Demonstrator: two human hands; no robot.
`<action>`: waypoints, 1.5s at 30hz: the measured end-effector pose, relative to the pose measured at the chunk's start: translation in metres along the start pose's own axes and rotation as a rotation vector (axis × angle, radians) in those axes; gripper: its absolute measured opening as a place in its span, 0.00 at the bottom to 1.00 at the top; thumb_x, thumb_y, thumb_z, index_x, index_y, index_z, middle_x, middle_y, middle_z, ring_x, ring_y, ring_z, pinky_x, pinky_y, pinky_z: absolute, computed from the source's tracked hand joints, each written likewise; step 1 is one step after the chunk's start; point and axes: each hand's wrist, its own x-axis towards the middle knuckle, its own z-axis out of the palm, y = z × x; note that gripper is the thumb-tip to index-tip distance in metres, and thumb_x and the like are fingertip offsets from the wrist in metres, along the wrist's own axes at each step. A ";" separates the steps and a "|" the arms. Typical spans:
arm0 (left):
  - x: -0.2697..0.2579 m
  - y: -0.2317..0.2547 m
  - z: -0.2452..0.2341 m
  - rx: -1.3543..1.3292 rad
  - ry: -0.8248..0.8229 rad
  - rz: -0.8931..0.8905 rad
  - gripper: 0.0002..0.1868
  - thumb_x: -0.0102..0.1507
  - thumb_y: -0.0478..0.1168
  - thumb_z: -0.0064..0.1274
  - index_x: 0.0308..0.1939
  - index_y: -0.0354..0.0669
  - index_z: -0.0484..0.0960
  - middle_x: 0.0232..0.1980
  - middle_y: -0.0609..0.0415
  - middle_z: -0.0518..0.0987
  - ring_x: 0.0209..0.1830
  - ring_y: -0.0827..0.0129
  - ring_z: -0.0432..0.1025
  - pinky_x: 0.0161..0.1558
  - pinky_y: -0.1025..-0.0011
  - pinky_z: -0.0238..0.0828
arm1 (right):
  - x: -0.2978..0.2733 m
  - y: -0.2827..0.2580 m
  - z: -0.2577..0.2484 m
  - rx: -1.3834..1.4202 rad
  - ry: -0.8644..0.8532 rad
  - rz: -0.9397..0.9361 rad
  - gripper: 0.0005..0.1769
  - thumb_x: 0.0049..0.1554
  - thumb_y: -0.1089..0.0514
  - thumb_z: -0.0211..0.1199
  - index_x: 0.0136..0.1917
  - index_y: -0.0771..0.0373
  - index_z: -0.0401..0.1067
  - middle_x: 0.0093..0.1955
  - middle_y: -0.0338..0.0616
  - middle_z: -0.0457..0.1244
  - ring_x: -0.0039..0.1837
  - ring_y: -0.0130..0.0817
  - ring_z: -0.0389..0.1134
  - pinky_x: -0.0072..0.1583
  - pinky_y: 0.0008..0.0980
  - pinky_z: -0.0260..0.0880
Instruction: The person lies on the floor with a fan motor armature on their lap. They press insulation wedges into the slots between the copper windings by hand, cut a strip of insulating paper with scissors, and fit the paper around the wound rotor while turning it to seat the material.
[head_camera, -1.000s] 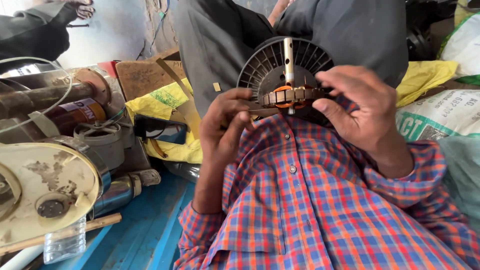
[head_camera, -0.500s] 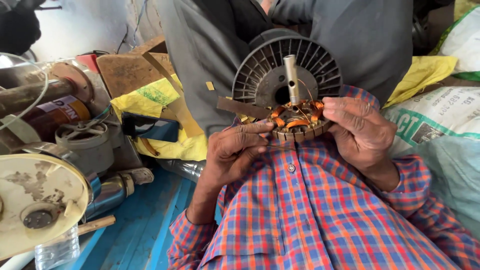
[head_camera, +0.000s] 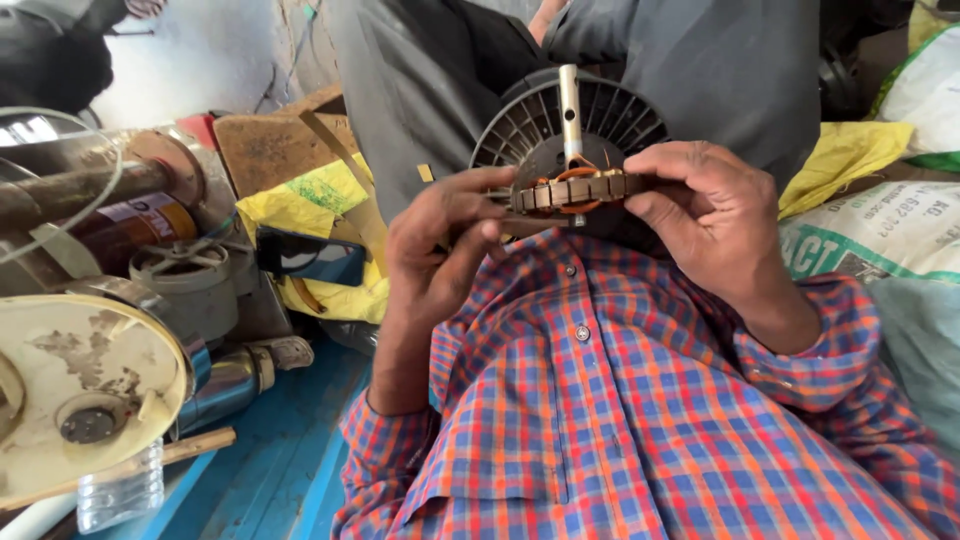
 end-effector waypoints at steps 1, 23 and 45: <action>-0.001 0.002 0.000 0.076 0.028 0.072 0.03 0.71 0.31 0.58 0.48 0.36 0.82 0.53 0.50 0.83 0.37 0.76 0.78 0.39 0.78 0.77 | 0.005 -0.004 -0.001 0.078 -0.031 -0.007 0.13 0.64 0.61 0.67 0.61 0.65 0.73 0.59 0.50 0.67 0.55 0.29 0.72 0.54 0.26 0.78; -0.003 0.007 0.072 0.584 0.222 0.454 0.11 0.64 0.31 0.67 0.48 0.37 0.82 0.48 0.47 0.85 0.48 0.63 0.83 0.47 0.72 0.84 | -0.013 -0.023 0.021 -0.102 0.168 -0.241 0.10 0.64 0.62 0.73 0.57 0.65 0.77 0.52 0.47 0.72 0.50 0.30 0.76 0.49 0.23 0.78; 0.010 0.000 0.069 0.629 0.189 0.524 0.18 0.68 0.28 0.65 0.58 0.33 0.74 0.50 0.46 0.83 0.47 0.60 0.83 0.45 0.71 0.83 | -0.005 -0.023 0.023 -0.262 0.147 -0.327 0.19 0.63 0.67 0.75 0.64 0.67 0.71 0.58 0.51 0.70 0.59 0.39 0.76 0.57 0.28 0.80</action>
